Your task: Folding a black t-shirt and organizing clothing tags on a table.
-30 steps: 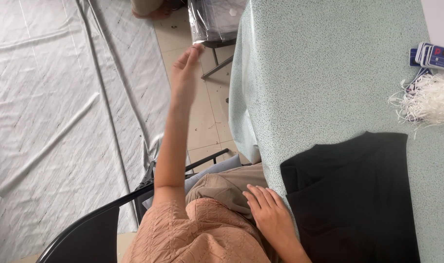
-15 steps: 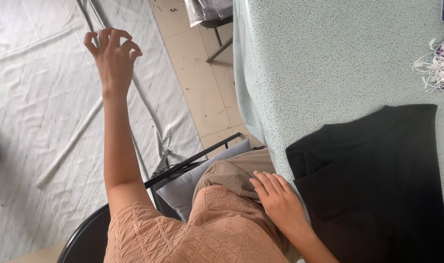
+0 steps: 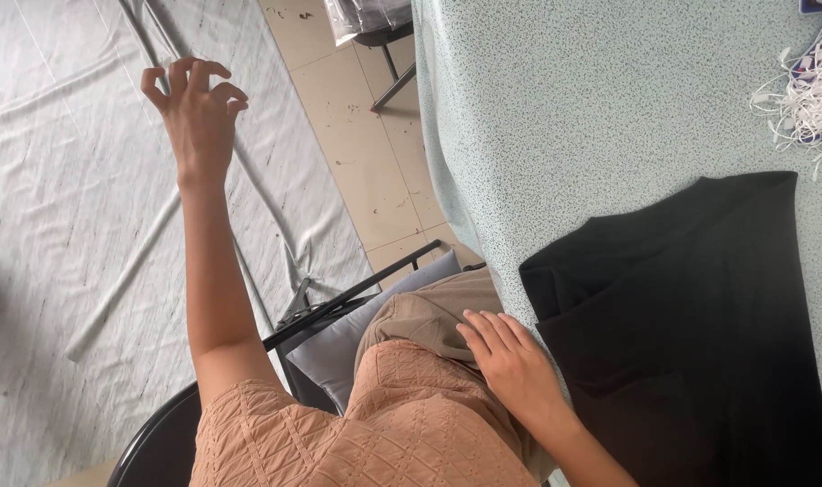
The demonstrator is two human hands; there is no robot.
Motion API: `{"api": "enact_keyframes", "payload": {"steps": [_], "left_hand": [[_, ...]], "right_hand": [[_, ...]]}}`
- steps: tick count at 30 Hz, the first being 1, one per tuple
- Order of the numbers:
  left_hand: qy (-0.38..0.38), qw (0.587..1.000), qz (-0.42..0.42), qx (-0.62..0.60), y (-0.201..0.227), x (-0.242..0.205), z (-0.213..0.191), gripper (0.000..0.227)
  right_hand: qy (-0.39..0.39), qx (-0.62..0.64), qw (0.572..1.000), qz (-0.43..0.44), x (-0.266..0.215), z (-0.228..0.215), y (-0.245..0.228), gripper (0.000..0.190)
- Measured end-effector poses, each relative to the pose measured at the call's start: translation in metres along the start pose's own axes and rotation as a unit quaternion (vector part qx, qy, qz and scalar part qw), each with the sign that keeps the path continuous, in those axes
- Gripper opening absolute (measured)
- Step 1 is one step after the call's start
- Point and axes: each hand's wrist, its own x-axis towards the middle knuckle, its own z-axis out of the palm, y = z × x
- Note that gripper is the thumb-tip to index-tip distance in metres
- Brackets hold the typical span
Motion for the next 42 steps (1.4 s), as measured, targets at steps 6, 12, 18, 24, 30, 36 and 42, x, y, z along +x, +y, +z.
{"api": "enact_keyframes", "payload": {"steps": [6,12,18,24,30,36,42], "left_hand": [[-0.012,0.999,-0.017,-0.039,0.005,-0.001,-0.004,0.027],[-0.033,0.999,-0.025,-0.025,0.007,-0.006,0.008,0.01],[-0.132,0.713,-0.382,-0.573,0.065,0.056,-0.122,0.031],[-0.124,0.578,-0.338,-0.733,0.094,0.055,-0.176,0.018],[-0.117,0.594,-0.253,-0.755,0.119,0.064,-0.22,0.019],[-0.136,0.602,-0.269,-0.739,0.127,0.069,-0.233,0.024],[-0.12,0.588,-0.263,-0.755,0.125,0.063,-0.226,0.024]], "right_hand": [[0.005,-0.007,1.0,0.0,0.001,-0.002,0.0,0.039],[-0.005,0.003,1.0,-0.003,-0.001,0.001,0.0,0.04],[-0.001,0.014,1.0,0.001,0.0,0.0,0.0,0.038],[-0.003,0.002,1.0,-0.002,0.003,-0.005,0.0,0.038],[0.019,0.011,1.0,0.001,0.005,-0.009,0.0,0.034],[0.01,0.005,1.0,0.0,0.005,-0.01,0.0,0.037],[0.017,0.01,1.0,0.002,0.008,-0.012,-0.001,0.032]]}}
